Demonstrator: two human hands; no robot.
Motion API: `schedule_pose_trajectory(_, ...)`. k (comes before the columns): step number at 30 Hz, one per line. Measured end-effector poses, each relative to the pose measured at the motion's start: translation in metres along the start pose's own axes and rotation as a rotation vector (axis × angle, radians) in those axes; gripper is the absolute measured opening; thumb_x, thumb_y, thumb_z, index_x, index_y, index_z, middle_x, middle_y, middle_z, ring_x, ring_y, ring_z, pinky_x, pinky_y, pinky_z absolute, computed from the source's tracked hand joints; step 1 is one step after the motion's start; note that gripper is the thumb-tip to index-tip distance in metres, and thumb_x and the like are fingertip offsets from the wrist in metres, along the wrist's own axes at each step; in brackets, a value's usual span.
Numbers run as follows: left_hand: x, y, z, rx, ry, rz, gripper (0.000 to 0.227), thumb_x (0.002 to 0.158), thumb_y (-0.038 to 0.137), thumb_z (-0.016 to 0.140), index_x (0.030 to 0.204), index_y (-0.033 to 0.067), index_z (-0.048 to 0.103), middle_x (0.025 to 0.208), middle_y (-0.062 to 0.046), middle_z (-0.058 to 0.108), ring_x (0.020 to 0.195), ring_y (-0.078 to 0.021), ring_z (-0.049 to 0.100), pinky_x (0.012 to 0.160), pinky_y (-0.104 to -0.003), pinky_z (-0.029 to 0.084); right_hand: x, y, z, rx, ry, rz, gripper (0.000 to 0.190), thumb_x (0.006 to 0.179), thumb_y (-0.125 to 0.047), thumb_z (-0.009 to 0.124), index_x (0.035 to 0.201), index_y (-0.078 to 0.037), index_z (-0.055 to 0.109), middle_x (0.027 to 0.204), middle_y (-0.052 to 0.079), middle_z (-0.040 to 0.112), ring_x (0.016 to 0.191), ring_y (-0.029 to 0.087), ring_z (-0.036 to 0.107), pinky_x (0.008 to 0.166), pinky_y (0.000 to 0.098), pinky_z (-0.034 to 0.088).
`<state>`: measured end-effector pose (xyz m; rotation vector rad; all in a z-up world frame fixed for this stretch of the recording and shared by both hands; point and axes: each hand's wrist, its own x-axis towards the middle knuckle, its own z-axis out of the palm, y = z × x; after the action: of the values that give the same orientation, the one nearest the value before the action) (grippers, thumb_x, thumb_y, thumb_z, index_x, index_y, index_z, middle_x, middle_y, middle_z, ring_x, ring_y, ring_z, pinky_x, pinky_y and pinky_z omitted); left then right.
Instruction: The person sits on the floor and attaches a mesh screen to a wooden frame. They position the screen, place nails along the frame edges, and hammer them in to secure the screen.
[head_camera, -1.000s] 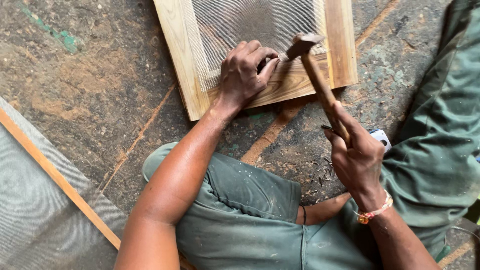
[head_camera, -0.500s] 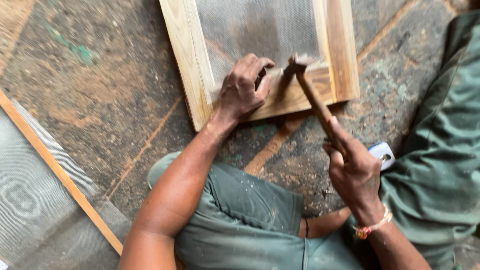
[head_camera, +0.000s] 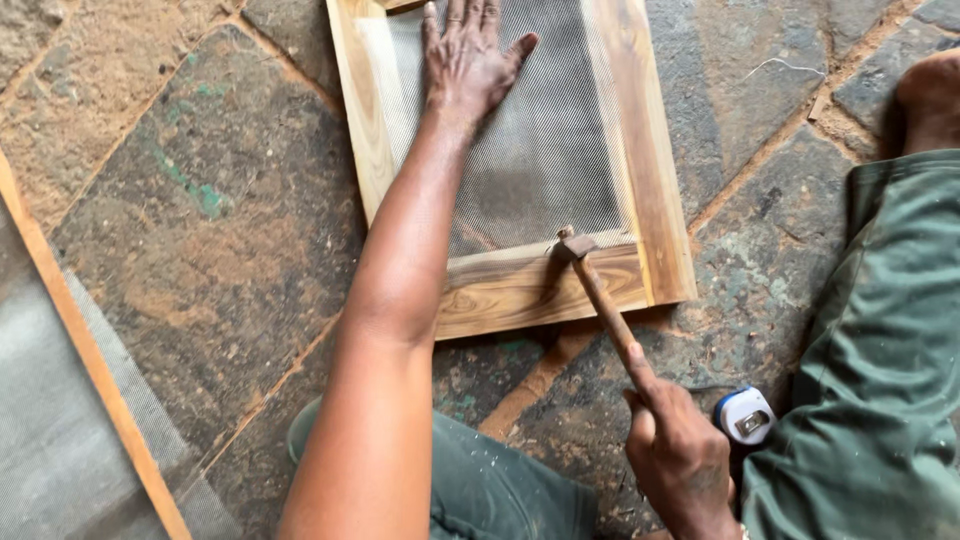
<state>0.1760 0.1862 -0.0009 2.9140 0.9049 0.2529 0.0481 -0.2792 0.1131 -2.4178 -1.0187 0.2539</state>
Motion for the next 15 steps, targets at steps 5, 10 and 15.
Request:
schedule_pose_trajectory(5,0.013,-0.017,0.021,0.030,-0.118,-0.031,0.101,0.093,0.084,0.009,0.161,0.0102,0.027,0.164,-0.014,0.033,0.152,-0.0321,0.029,0.123,-0.055,0.008,-0.005,0.004,0.005,-0.028,0.003,0.039,0.063,0.084,-0.003,0.071,0.143,-0.018,0.058,0.089,0.012,0.073,0.073,0.025,0.072,0.065,0.0405,0.058)
schedule_pose_trajectory(10,0.020,-0.021,0.023,0.070,-0.166,-0.055,0.102,0.090,0.085,0.008,0.162,0.0150,0.028,0.166,-0.009,0.034,0.155,-0.0288,0.028,0.127,-0.059,0.008,-0.005,0.003,0.007,-0.032,0.003,0.046,0.063,0.083,-0.005,0.072,0.143,-0.018,0.058,0.091,0.012,0.074,0.075,0.025,0.073,0.065,0.0406,0.058)
schedule_pose_trajectory(15,0.016,-0.017,0.010,0.065,-0.065,-0.046,0.101,0.088,0.086,0.011,0.160,0.0168,0.025,0.167,-0.008,0.028,0.154,-0.0302,0.021,0.122,-0.061,0.008,-0.006,0.002,0.009,-0.102,-0.025,0.035,0.066,0.082,-0.005,0.074,0.145,-0.017,0.056,0.088,0.011,0.074,0.072,0.025,0.072,0.062,0.0410,0.058)
